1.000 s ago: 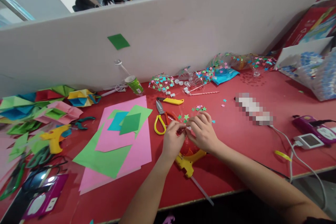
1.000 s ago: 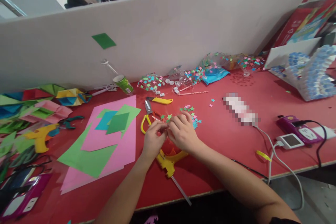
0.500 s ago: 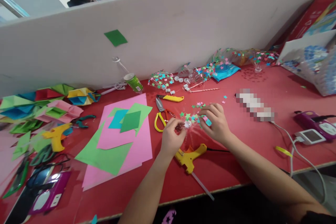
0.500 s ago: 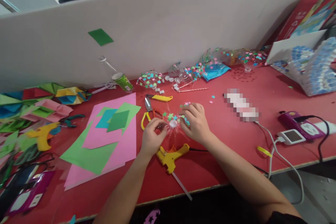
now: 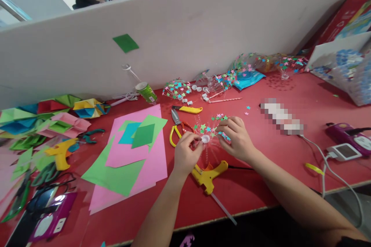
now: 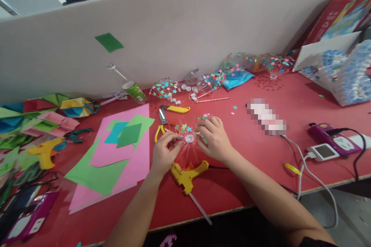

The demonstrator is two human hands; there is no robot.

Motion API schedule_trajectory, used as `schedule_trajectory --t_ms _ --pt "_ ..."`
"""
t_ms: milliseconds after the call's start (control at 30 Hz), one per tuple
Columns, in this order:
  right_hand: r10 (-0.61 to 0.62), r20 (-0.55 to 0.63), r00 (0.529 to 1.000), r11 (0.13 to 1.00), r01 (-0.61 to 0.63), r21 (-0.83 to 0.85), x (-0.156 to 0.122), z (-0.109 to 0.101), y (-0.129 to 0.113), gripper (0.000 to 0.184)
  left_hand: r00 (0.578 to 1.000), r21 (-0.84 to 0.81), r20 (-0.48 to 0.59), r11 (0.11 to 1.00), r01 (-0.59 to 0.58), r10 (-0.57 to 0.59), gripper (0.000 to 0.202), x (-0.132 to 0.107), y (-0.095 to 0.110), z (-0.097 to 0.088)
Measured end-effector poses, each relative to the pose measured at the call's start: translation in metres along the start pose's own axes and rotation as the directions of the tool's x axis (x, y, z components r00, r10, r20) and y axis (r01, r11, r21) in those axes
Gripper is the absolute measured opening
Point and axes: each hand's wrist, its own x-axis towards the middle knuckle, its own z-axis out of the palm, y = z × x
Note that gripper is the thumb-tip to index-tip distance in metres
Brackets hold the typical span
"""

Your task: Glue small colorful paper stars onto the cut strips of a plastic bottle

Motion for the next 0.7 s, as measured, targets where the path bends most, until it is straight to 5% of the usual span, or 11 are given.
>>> schedule_trajectory --t_ms 400,567,700 --pt "0.005 -0.090 0.996 1.000 -0.008 -0.030 0.001 -0.002 0.000 0.009 1.000 -0.030 -0.025 1.000 -0.009 0.008 0.008 0.001 0.001 -0.001" --pt "0.238 -0.132 0.962 0.971 -0.238 0.014 0.002 -0.012 0.018 0.015 0.997 -0.053 -0.080 0.999 -0.007 0.003 0.008 0.000 0.003 -0.004" --pt "0.488 0.063 0.870 0.847 -0.455 -0.273 0.004 -0.021 0.036 0.018 0.988 -0.088 -0.143 0.995 0.047 -0.060 0.012 -0.001 0.001 -0.006"
